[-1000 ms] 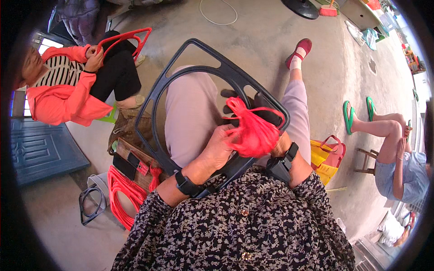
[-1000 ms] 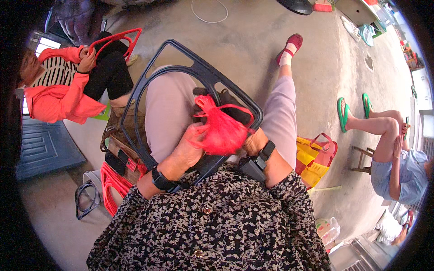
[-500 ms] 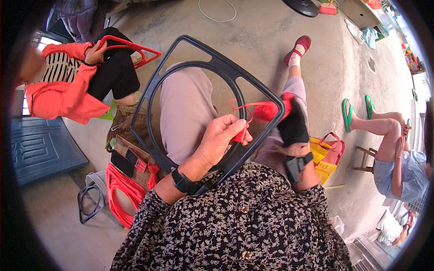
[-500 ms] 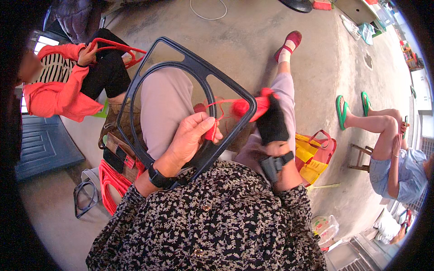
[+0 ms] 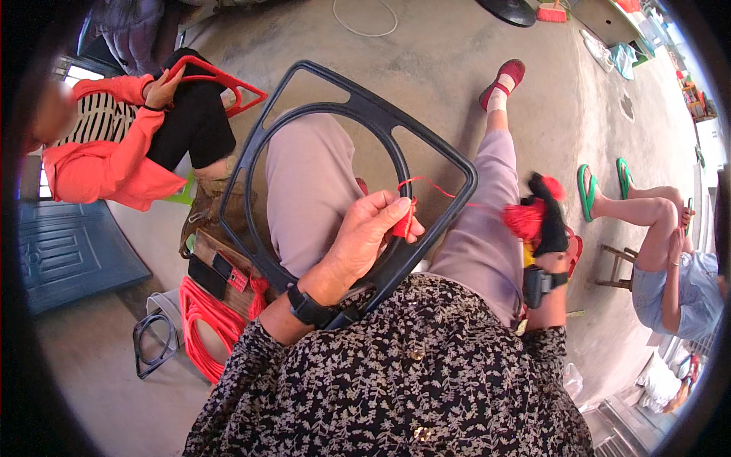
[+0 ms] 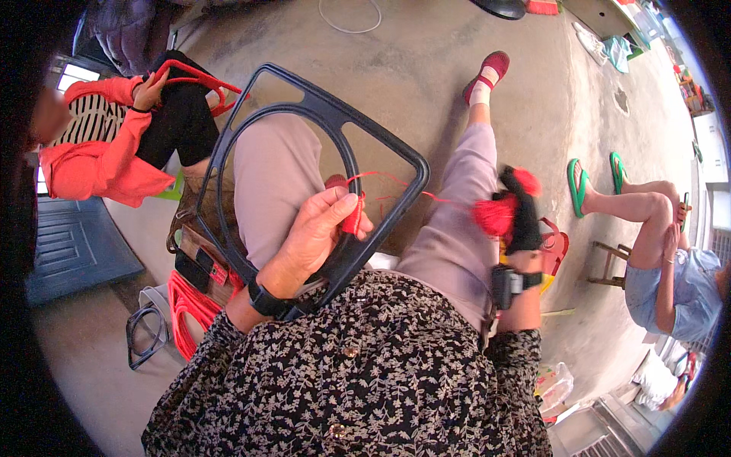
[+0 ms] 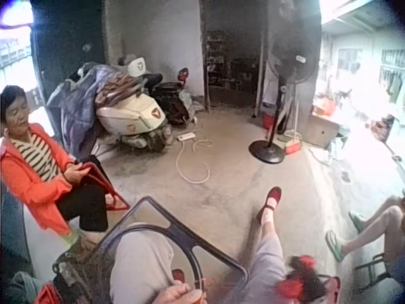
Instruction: Wrapping a red cord around a black plastic frame.
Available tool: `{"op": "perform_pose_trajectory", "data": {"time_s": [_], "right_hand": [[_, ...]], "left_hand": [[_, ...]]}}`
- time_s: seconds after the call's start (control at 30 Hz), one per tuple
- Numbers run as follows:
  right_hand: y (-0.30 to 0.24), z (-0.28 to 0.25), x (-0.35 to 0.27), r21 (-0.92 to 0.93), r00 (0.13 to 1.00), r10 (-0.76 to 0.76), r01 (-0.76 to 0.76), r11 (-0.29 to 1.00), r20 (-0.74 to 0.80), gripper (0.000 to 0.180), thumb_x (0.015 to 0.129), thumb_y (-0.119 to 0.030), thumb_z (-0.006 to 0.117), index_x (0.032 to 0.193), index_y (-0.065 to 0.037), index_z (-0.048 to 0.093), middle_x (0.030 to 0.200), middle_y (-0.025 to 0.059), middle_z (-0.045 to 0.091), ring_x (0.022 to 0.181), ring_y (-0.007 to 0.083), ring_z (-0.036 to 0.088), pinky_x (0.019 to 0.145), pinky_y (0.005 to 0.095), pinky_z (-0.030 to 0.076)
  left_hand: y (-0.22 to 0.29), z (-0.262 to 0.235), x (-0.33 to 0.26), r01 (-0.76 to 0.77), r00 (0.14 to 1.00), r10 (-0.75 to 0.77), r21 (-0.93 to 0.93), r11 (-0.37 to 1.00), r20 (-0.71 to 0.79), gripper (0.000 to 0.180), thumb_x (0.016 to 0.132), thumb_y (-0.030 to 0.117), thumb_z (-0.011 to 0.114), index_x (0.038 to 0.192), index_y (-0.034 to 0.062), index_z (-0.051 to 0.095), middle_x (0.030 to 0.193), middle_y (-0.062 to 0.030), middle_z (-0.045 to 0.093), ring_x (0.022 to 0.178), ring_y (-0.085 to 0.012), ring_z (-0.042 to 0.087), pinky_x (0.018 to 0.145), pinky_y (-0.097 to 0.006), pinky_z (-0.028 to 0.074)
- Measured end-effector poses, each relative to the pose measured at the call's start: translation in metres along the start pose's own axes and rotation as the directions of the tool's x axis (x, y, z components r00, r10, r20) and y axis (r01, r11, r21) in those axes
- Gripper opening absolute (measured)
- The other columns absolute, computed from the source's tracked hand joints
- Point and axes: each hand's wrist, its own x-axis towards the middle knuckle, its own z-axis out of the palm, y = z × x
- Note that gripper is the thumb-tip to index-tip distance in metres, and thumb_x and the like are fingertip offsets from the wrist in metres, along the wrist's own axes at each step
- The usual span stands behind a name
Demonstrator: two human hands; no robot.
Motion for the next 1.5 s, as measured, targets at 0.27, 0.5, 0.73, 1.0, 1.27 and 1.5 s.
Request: {"op": "perform_pose_trajectory", "data": {"time_s": [0.27,0.5,0.73,1.0,1.27,1.5], "right_hand": [[0.021,0.157,-0.017,0.114,0.714,0.084,-0.225,0.968,0.695,0.030,0.084,-0.021,0.061,0.106,-0.001,0.055,0.093,0.0065,0.062,0.080,0.0142,0.060,0.071,0.0265,0.049],[0.037,0.124,-0.031,0.022,0.713,0.326,-0.432,0.902,0.621,0.019,0.086,-0.024,0.059,0.080,-0.007,0.053,0.076,0.0005,0.055,0.068,0.0100,0.053,0.062,0.0242,0.046],[0.033,0.113,-0.025,0.013,0.868,0.289,-0.321,0.947,0.403,0.023,0.086,-0.025,0.060,0.100,-0.006,0.059,0.089,0.0039,0.062,0.077,0.0127,0.057,0.070,0.0261,0.048],[0.051,0.119,0.028,-0.551,0.746,-0.437,0.666,0.503,0.502,0.031,0.083,-0.013,0.059,0.112,-0.002,0.055,0.097,0.0106,0.062,0.082,0.0175,0.060,0.073,0.0274,0.048],[0.064,0.143,-0.008,0.105,0.668,0.196,-0.382,0.918,0.718,0.035,0.086,-0.009,0.057,0.119,-0.001,0.049,0.106,0.0094,0.058,0.087,0.0148,0.058,0.076,0.0262,0.049],[0.042,0.144,-0.014,0.095,0.717,0.184,-0.329,0.940,0.672,0.035,0.086,-0.010,0.056,0.120,-0.001,0.049,0.108,0.0091,0.058,0.090,0.0155,0.058,0.077,0.0282,0.049]], "left_hand": [[-0.004,0.001,0.001,-0.025,0.999,0.025,0.008,1.000,0.023,0.017,0.091,0.021,0.052,0.088,0.0044,0.055,0.074,-0.0086,0.062,0.064,-0.0133,0.059,0.062,-0.024,0.049],[0.000,0.004,0.001,0.041,0.998,-0.044,-0.097,0.994,-0.034,0.018,0.091,0.023,0.052,0.088,0.0045,0.055,0.074,-0.0098,0.063,0.063,-0.0133,0.060,0.061,-0.024,0.050],[0.002,0.000,0.004,-0.007,0.999,0.010,-0.069,0.998,0.031,0.013,0.092,0.019,0.051,0.086,0.0081,0.053,0.073,-0.0105,0.063,0.063,-0.0156,0.061,0.060,-0.026,0.050],[-0.004,0.003,0.004,0.094,0.990,-0.086,-0.065,0.993,0.114,0.018,0.091,0.022,0.052,0.092,0.0041,0.055,0.075,-0.0105,0.063,0.064,-0.0147,0.061,0.061,-0.026,0.050],[-0.018,-0.003,0.007,0.129,0.984,-0.107,-0.155,0.979,0.145,0.028,0.087,0.021,0.058,0.105,-0.0008,0.056,0.091,-0.0088,0.064,0.075,-0.0161,0.063,0.070,-0.028,0.052],[-0.014,-0.002,0.006,0.103,0.991,-0.090,-0.133,0.986,0.101,0.023,0.087,0.018,0.059,0.103,0.0019,0.059,0.096,-0.0047,0.064,0.081,-0.0116,0.062,0.075,-0.026,0.050]]}}
